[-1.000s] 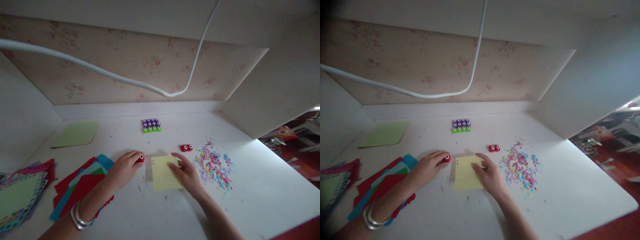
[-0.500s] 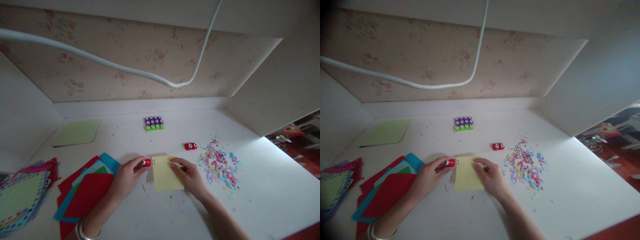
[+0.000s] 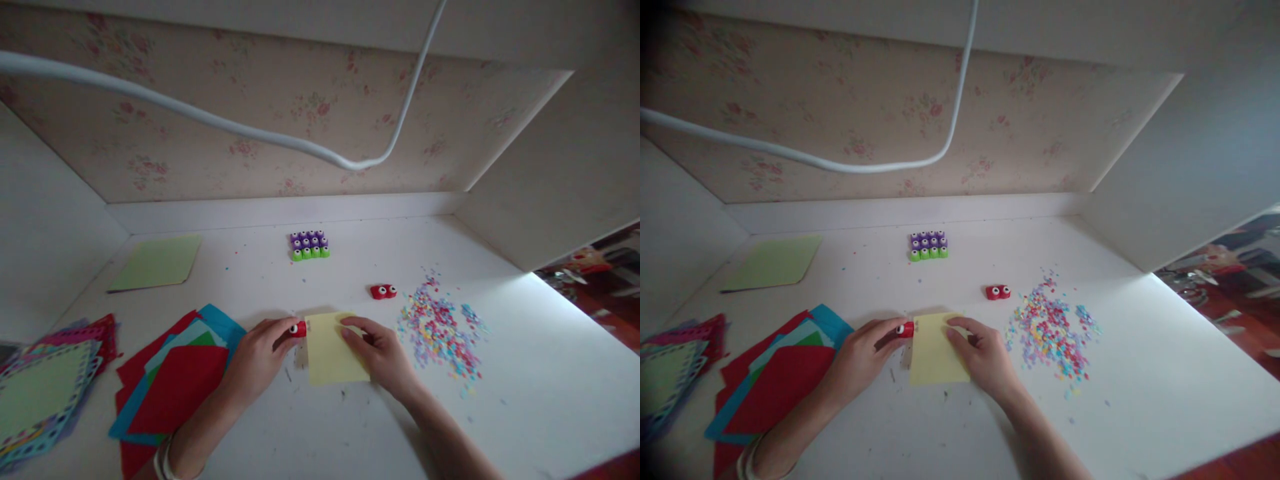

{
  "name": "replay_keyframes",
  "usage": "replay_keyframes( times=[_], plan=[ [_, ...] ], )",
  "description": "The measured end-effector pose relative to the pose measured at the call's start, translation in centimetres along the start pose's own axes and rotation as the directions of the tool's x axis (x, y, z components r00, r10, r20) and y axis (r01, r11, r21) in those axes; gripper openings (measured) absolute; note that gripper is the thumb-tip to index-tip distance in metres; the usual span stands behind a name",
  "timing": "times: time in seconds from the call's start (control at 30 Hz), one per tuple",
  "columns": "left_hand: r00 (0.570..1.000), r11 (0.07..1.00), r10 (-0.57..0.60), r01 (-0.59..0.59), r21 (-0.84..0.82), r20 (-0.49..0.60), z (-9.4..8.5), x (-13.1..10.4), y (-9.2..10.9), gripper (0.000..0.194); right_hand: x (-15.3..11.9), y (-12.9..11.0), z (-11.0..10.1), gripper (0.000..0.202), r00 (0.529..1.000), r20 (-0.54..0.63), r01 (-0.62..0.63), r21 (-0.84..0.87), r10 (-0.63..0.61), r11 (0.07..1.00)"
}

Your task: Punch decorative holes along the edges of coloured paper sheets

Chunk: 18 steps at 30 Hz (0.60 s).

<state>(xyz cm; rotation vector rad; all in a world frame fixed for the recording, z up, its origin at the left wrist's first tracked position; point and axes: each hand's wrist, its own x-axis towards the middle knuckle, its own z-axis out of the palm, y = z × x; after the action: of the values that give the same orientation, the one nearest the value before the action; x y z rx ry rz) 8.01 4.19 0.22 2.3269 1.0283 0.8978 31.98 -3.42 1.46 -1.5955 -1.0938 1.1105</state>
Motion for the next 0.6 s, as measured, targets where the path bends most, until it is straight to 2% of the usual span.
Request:
replay_keyframes(
  times=[0.6],
  plan=[
    [1.0,1.0,0.03,-0.03,-0.004,0.0,0.06,0.0,-0.04,0.024,-0.07,0.04,-0.04,0.044,1.0,-0.009,0.012,-0.06,-0.012,0.998]
  ],
)
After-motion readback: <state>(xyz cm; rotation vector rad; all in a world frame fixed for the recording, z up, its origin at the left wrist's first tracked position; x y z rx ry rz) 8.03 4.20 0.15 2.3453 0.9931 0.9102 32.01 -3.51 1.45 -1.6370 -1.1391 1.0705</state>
